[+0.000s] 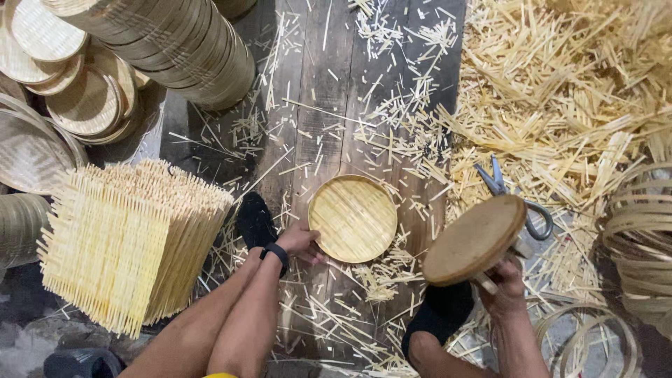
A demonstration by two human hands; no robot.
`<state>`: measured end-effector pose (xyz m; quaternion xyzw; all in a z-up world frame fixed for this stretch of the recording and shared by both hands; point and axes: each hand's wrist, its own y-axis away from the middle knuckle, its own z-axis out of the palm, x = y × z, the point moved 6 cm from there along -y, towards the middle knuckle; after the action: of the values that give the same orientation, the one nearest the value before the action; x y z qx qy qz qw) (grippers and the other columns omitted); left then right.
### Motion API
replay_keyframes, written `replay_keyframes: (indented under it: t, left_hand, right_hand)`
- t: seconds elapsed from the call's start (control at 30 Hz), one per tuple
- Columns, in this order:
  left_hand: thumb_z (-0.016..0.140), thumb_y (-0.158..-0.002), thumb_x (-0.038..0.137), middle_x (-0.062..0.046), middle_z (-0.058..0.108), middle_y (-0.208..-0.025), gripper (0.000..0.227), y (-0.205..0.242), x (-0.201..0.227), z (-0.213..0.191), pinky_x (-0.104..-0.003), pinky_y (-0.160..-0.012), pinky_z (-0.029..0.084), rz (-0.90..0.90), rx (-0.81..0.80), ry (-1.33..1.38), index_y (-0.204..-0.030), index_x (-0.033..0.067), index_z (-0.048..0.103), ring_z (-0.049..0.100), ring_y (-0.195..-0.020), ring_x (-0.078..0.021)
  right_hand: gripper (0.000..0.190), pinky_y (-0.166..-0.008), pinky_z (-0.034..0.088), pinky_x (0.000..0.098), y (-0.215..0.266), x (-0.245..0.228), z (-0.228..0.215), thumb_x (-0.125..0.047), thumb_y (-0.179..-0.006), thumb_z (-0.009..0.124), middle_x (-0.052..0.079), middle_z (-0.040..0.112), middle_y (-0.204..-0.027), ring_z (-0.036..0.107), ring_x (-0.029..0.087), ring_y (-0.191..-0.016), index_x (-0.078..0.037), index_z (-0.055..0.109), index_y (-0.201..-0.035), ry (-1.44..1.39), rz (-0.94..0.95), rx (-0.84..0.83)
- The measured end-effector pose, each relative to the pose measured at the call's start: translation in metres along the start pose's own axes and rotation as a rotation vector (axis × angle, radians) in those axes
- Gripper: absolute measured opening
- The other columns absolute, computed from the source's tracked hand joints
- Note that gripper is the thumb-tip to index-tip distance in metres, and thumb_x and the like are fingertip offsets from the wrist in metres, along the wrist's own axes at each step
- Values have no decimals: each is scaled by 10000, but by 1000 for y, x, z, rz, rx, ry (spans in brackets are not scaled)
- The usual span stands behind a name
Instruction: The person assembles bamboo baskets by placing circular frames onto woven mats, trimming the mats to size using scissors, and fitting the pieces together over a wooden mold.
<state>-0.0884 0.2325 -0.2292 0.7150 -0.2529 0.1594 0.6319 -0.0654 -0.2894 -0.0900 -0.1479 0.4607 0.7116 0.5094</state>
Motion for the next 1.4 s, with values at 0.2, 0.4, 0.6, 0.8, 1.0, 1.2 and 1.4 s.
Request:
replay_keyframes:
  t: [0.2, 0.4, 0.6, 0.8, 1.0, 1.2, 1.4]
  left_hand:
    - [526, -984, 365, -91, 815, -1000, 373, -34, 154, -1, -395, -807, 641, 97, 65, 740, -1129, 67, 696, 771, -938, -241]
    - [482, -1040, 335, -125, 789, -848, 401, 28, 202, 93, -361, -647, 584, 107, 173, 57, -963, 48, 752, 740, -670, -191]
    - [677, -959, 210, -172, 745, -1132, 417, 54, 122, 160, -352, -816, 586, 145, 136, 635, -1290, -44, 688, 701, -978, -236]
    - [783, -827, 231, -171, 742, -1131, 505, 116, 179, 46, -413, -912, 541, 660, 552, -249, -1302, 96, 678, 705, -1044, -334]
    - [922, -633, 296, -275, 438, -1487, 1037, 295, 236, -155, -508, -1132, 365, 369, 1000, -1020, -1476, -7, 398, 390, -1391, -418]
    - [942, -668, 389, -411, 527, -1366, 1085, 323, 117, -259, -436, -1011, 517, -175, 739, -1041, -1483, -81, 400, 615, -1189, -451]
    - [612, -975, 112, -191, 750, -994, 200, 393, 177, -266, -456, -905, 578, 283, 1266, -897, -1129, 102, 741, 723, -966, -364]
  right_hand:
    - [580, -879, 599, 428, 1, 5, -28, -353, -903, 673, 84, 661, -1150, 683, 227, -1020, 0, 550, -1347, -23, -15, 17]
    - [687, -932, 579, 451, -14, 59, -25, -481, -911, 656, 144, 666, -1261, 670, 297, -1110, 24, 532, -1361, -179, 124, -118]
    - [627, -918, 582, 406, -12, 39, 94, -475, -978, 477, 123, 624, -1358, 648, 265, -1177, -45, 475, -1434, -74, 239, -116]
    - [498, -715, 449, 355, -38, 79, 88, -221, -1054, 596, 147, 609, -1277, 550, 227, -922, 6, 535, -1493, 352, 169, 10]
    - [371, -834, 618, 428, -24, 88, 93, -208, -1052, 520, 151, 666, -1167, 687, 273, -997, 56, 532, -1313, 106, 261, -96]
    - [314, -936, 601, 533, -18, 87, 122, -138, -1081, 489, 148, 627, -1179, 654, 266, -1009, 52, 508, -1331, 180, 199, -133]
    - [261, -840, 635, 438, -25, 95, 94, -149, -1069, 570, 73, 616, -996, 628, 173, -852, 27, 561, -1262, 266, 143, -106]
